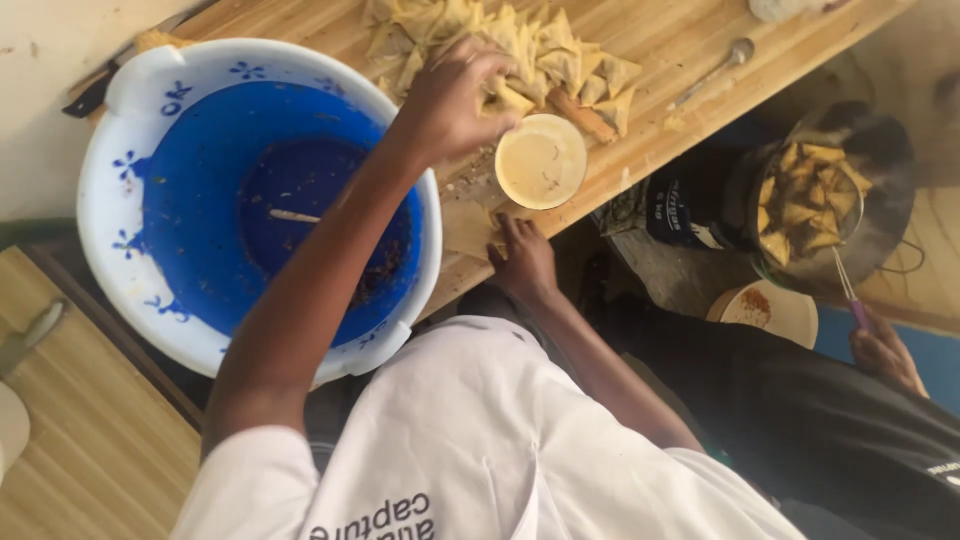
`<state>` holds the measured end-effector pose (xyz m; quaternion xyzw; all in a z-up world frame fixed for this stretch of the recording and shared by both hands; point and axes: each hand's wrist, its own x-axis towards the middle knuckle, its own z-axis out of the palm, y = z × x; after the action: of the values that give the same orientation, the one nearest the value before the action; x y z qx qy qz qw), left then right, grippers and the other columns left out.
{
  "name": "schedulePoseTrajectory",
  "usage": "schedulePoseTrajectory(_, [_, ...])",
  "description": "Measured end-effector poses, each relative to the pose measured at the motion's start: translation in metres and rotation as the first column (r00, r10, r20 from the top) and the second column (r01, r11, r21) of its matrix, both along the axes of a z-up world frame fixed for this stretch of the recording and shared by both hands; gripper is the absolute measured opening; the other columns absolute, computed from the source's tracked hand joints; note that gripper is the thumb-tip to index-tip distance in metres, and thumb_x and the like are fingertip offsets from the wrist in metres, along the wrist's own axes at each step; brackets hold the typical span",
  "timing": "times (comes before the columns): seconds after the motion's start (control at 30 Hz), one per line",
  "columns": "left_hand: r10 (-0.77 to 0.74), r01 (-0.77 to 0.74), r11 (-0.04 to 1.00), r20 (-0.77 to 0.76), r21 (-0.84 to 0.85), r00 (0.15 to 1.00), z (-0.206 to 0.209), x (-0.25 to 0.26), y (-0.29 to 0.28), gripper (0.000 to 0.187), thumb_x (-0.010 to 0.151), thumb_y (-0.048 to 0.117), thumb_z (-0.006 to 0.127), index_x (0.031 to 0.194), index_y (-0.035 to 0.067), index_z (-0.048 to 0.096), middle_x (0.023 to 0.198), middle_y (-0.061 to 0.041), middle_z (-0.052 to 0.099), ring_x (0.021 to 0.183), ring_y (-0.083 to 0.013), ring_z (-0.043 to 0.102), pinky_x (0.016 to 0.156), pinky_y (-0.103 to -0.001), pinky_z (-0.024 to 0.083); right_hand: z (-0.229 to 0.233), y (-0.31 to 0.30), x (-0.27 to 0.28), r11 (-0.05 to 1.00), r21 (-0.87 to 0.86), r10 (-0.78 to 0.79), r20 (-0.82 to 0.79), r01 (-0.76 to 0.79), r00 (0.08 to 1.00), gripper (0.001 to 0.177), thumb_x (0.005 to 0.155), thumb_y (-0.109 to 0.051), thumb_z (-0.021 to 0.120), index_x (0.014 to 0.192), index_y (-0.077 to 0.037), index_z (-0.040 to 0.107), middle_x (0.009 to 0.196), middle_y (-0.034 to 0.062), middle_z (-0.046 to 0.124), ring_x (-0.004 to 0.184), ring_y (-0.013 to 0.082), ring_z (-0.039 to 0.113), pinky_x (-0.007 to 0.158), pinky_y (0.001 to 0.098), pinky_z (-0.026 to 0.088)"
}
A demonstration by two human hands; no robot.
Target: The person repeatedly scoops a dark filling from a blue bowl into triangular pastry wrappers, folds them into samosas, and places them on a wooden table. A second person is visible in the background frying samosas in a large pot.
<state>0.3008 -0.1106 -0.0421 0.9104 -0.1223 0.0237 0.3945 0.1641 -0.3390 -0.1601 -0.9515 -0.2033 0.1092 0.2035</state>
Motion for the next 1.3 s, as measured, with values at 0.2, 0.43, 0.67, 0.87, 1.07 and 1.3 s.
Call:
schedulePoseTrajectory(0.2, [0.15, -0.085, 0.932, 0.16, -0.353, 0.976, 0.069, -0.139, 0.058, 0.051, 0.086, 0.023, 0.089, 0.129, 0.007, 0.067, 0.117, -0.016, 0.07, 0.107, -0.0405, 0.067, 0.083, -0.047, 0.056, -0.025, -0.011, 0.01, 0.99, 0.129, -0.043, -0.122, 0.059, 0.992, 0.06, 0.079, -0.026, 0.079, 0.13, -0.005, 0.056, 0.081, 0.0125, 0.072, 0.088, 0.0388, 0.068, 0.075, 0.0559, 0.052])
schedulePoseTrajectory(0.43, [0.215, -0.323, 0.798, -0.261, -0.508, 0.941, 0.095, -0.223, 0.078, 0.039, 0.089, 0.026, 0.081, 0.126, 0.02, 0.072, 0.127, -0.008, 0.07, 0.124, -0.0335, 0.065, 0.096, -0.051, 0.055, 0.012, 0.012, 0.017, 0.99, 0.128, 0.066, -0.038, -0.061, 0.997, 0.049, 0.078, -0.012, 0.075, 0.125, -0.013, 0.06, 0.086, 0.0099, 0.073, 0.088, 0.032, 0.07, 0.076, 0.049, 0.056])
schedulePoseTrajectory(0.67, [0.202, -0.316, 0.755, -0.256, -0.574, 0.946, 0.107, -0.253, 0.09, 0.038, 0.09, 0.023, 0.08, 0.126, 0.016, 0.073, 0.122, -0.012, 0.071, 0.12, -0.0367, 0.066, 0.094, -0.053, 0.056, 0.0, 0.0, 0.012, 0.929, -0.183, 0.367, 0.327, -0.323, 0.871, 0.048, 0.083, -0.013, 0.068, 0.131, -0.011, 0.062, 0.101, 0.012, 0.069, 0.099, 0.0326, 0.069, 0.079, 0.0416, 0.058])
schedulePoseTrajectory(0.87, [0.171, -0.293, 0.748, -0.255, -0.595, 0.952, 0.103, -0.265, 0.084, 0.036, 0.087, 0.022, 0.08, 0.122, 0.016, 0.075, 0.115, -0.012, 0.073, 0.116, -0.0331, 0.069, 0.092, -0.049, 0.058, 0.02, 0.03, 0.023, 0.945, 0.314, 0.015, 0.223, -0.086, 0.975, 0.02, 0.085, -0.012, 0.075, 0.103, -0.009, 0.067, 0.085, 0.0137, 0.071, 0.077, 0.0344, 0.071, 0.054, 0.0401, 0.054])
schedulePoseTrajectory(1.07, [-0.017, -0.284, 0.541, -0.348, -0.792, 0.937, 0.072, -0.253, 0.052, 0.045, 0.082, 0.02, 0.083, 0.125, 0.007, 0.073, 0.117, -0.019, 0.073, 0.117, -0.0355, 0.069, 0.095, -0.049, 0.058, 0.122, 0.089, 0.033, 0.745, 0.645, -0.129, 0.392, -0.173, 0.911, 0.024, 0.086, 0.009, 0.071, 0.107, -0.003, 0.068, 0.091, 0.0147, 0.073, 0.08, 0.0316, 0.072, 0.068, 0.0357, 0.059])
schedulePoseTrajectory(1.3, [-0.071, -0.361, 0.001, -0.36, -0.933, 0.93, 0.02, -0.231, 0.043, 0.05, 0.093, 0.01, 0.075, 0.139, 0.001, 0.059, 0.125, -0.017, 0.07, 0.12, -0.0303, 0.067, 0.105, -0.05, 0.054, 0.219, 0.12, -0.021, 0.514, 0.856, 0.182, -0.054, -0.048, 0.982, 0.028, 0.09, -0.004, 0.078, 0.116, 0.0, 0.067, 0.097, 0.0172, 0.077, 0.09, 0.0244, 0.077, 0.086, 0.0351, 0.058])
